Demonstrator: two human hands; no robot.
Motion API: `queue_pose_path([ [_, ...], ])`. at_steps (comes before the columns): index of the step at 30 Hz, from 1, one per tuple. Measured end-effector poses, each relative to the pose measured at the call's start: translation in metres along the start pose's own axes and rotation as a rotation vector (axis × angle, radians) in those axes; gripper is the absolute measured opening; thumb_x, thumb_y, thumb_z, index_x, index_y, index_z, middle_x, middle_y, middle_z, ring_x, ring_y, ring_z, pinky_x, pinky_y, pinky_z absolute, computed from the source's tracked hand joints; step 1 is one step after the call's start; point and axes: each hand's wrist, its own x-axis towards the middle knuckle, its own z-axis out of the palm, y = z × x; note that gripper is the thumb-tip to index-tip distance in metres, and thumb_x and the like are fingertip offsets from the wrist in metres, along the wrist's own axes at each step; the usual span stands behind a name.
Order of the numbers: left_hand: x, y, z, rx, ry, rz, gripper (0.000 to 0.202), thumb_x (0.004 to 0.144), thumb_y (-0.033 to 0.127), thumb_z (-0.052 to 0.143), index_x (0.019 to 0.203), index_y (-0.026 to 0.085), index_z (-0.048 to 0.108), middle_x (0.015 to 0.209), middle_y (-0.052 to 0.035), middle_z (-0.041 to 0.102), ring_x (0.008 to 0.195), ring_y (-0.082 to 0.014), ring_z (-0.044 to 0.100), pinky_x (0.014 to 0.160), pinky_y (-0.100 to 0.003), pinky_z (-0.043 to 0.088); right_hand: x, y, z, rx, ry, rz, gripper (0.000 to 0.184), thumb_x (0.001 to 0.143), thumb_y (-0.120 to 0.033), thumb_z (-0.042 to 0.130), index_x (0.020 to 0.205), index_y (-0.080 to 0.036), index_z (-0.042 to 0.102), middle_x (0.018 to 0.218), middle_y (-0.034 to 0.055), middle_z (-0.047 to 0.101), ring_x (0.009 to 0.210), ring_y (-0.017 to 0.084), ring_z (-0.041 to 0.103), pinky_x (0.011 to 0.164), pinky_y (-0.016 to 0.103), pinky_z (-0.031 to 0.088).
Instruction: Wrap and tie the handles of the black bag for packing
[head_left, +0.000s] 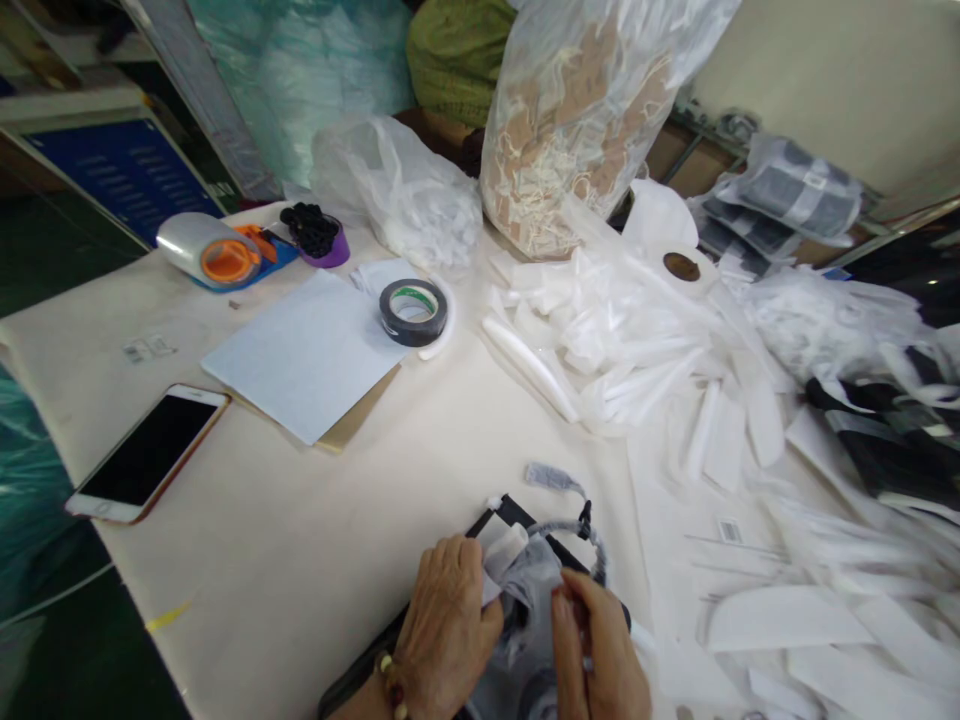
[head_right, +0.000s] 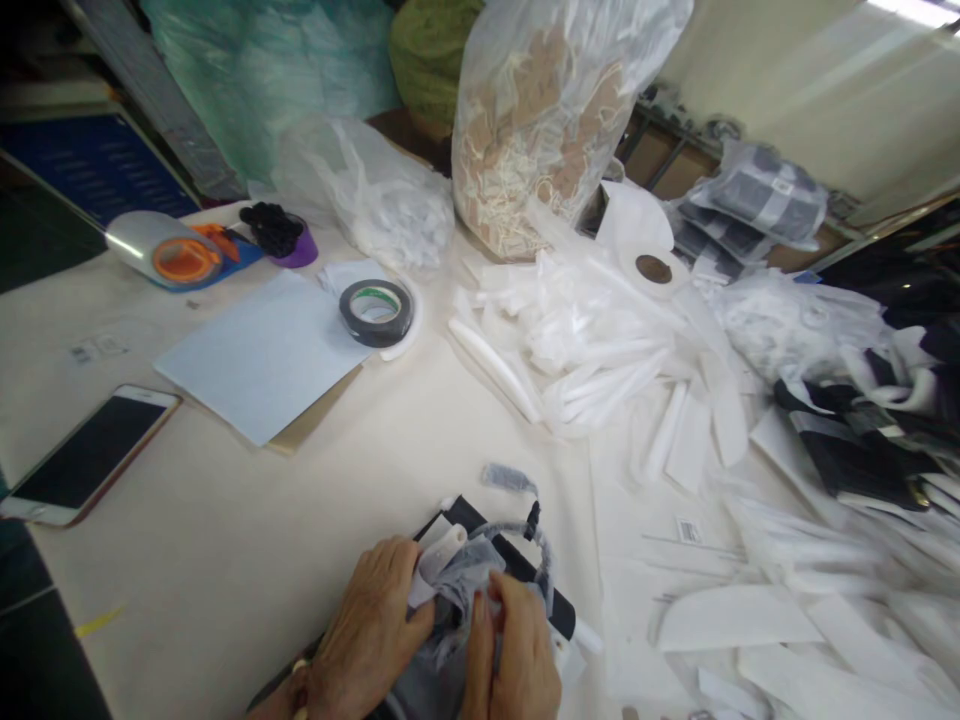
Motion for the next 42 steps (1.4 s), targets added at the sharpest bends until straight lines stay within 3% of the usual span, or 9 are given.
queue_pose_path([
  [4,-0.004,-0.001,0.007,-0.013,0.009,-0.018,0.020,0.070,0.003,0.045,0.085,0.014,0.050,0.085,-0.0091,0.054,0.084,-0.0273,0.052,0.077,-0.043,0.044,0.065,-0.030,0.000,-0.233,-0.249,-0.109,0.037,0.094,-0.044,0.028,0.087,-0.021,0.056,0.078,0.0066,0.066,0.074,0.023,0.064,0.062,0.032,0.042],
  [8,-0.002,-0.005,0.012,-0.122,-0.045,-0.031,0.031,0.066,0.002,0.048,0.094,0.015,0.052,0.092,-0.0080,0.058,0.088,-0.0257,0.054,0.079,-0.042,0.045,0.085,-0.051,0.008,-0.387,-0.403,-0.140,0.039,0.091,-0.049,0.035,0.072,-0.022,0.057,0.061,0.0022,0.065,0.060,0.021,0.065,0.052,0.028,0.034],
  [12,0.004,-0.007,0.007,-0.256,-0.072,0.017,0.038,0.070,0.008,0.055,0.107,0.017,0.051,0.101,-0.0074,0.060,0.094,-0.0240,0.055,0.085,-0.041,0.042,0.079,-0.052,0.013,-0.474,-0.407,-0.222,0.027,0.089,-0.040,0.046,0.071,-0.021,0.056,0.058,0.0022,0.065,0.059,0.020,0.065,0.051,0.028,0.030],
  [16,0.009,-0.007,0.001,-0.311,-0.159,0.040,0.026,0.070,0.010,0.058,0.094,0.020,0.055,0.094,-0.0034,0.063,0.089,-0.0222,0.055,0.082,-0.039,0.040,0.074,-0.044,0.017,-0.508,-0.393,-0.265,0.023,0.089,-0.031,0.043,0.071,-0.020,0.054,0.056,0.0031,0.064,0.056,0.021,0.064,0.050,0.028,0.027],
  [19,0.008,-0.006,0.001,-0.235,-0.161,0.017,0.022,0.070,0.009,0.056,0.089,0.019,0.055,0.090,-0.0020,0.062,0.085,-0.0212,0.054,0.080,-0.037,0.039,0.073,-0.038,0.019,-0.392,-0.359,-0.272,0.024,0.088,-0.027,0.039,0.070,-0.019,0.052,0.054,0.0016,0.061,0.052,0.018,0.062,0.050,0.027,0.026],
  [27,0.005,0.000,-0.005,0.055,-0.211,-0.004,0.016,0.068,0.006,0.045,0.077,0.018,0.050,0.081,-0.0044,0.059,0.082,-0.0233,0.053,0.077,-0.039,0.041,0.080,-0.026,0.018,-0.134,-0.321,-0.123,0.027,0.087,-0.031,0.035,0.065,-0.021,0.048,0.046,-0.0046,0.044,0.040,0.011,0.043,0.047,0.024,0.027],
  [31,0.004,0.001,-0.010,0.136,-0.266,-0.009,0.015,0.069,0.006,0.046,0.077,0.018,0.050,0.082,-0.0047,0.060,0.082,-0.0236,0.054,0.077,-0.038,0.042,0.085,-0.021,0.013,-0.115,-0.312,-0.072,0.028,0.086,-0.032,0.038,0.061,-0.021,0.047,0.044,-0.0054,0.041,0.040,0.011,0.041,0.045,0.024,0.026],
  [39,0.007,-0.004,-0.015,0.233,-0.371,-0.033,0.014,0.075,0.011,0.042,0.080,0.017,0.053,0.080,-0.0075,0.063,0.080,-0.0260,0.060,0.075,-0.039,0.042,0.095,-0.028,0.030,-0.204,-0.343,-0.034,0.026,0.086,-0.026,0.043,0.062,-0.019,0.052,0.050,-0.0008,0.051,0.049,0.015,0.051,0.051,0.025,0.028],
  [42,0.011,-0.005,-0.019,0.263,-0.370,-0.015,0.014,0.075,0.013,0.041,0.080,0.018,0.053,0.079,-0.0069,0.065,0.078,-0.0254,0.061,0.072,-0.036,0.042,0.088,-0.029,0.014,-0.112,-0.302,0.030,0.020,0.089,-0.033,0.042,0.085,-0.018,0.055,0.060,-0.0005,0.057,0.055,0.015,0.055,0.054,0.024,0.034],
])
